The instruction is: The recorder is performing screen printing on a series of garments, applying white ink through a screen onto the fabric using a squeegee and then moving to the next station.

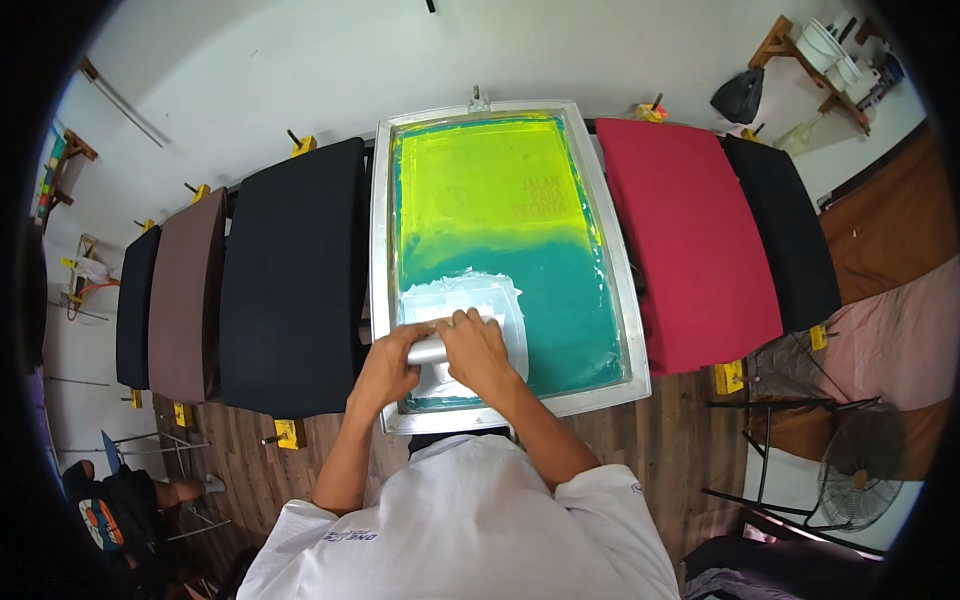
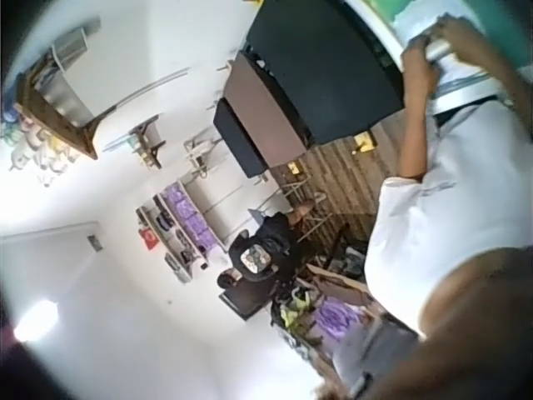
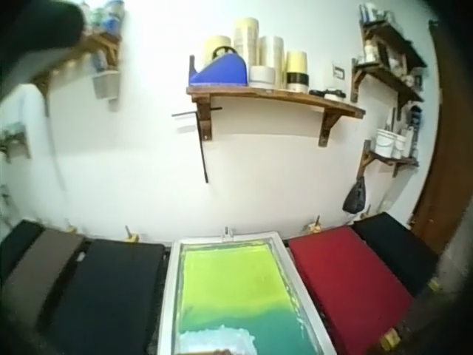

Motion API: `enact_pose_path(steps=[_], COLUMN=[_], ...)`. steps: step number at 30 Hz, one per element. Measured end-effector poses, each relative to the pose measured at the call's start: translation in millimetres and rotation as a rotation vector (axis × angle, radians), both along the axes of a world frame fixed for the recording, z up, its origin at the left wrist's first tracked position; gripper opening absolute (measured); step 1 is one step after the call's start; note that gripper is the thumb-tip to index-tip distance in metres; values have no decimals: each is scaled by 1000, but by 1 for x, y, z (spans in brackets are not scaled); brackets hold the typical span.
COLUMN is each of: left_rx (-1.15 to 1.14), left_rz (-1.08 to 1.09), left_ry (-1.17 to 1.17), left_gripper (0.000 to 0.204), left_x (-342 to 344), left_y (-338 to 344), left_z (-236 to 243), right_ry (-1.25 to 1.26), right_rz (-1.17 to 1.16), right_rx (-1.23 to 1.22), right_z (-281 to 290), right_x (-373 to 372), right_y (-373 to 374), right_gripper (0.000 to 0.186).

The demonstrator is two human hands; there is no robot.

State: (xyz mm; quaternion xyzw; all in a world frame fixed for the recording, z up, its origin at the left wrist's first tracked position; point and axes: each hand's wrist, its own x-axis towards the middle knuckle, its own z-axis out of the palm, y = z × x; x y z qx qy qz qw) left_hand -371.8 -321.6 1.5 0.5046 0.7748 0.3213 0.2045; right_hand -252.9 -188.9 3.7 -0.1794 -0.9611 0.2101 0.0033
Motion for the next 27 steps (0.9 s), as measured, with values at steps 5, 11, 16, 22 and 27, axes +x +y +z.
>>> enact_pose_path(steps=[5,11,16,22,27], left_rx=[-140,-58,102,11,-2], left_rz=[-51,-148,-86,-113,-132], left_ry=[-106,-76,21,-5,41], left_gripper=[59,50,44,51,58], left_x=[46,49,12,28,73], left_y=[-33,-15,51,33,-21], left_z=[15,21,0,-13,-10], right_ry=[-45,-131,56,17,-57], right_rz=[17,-45,-137,-98,-47], right_rx=[-35,-90,24,-64,-102], right_z=[0,17,-1,-7,3], right_x=[51,59,25,44,84], right_y=[-35,-17,37,23,-22], right_gripper=[47,43,32,49,54])
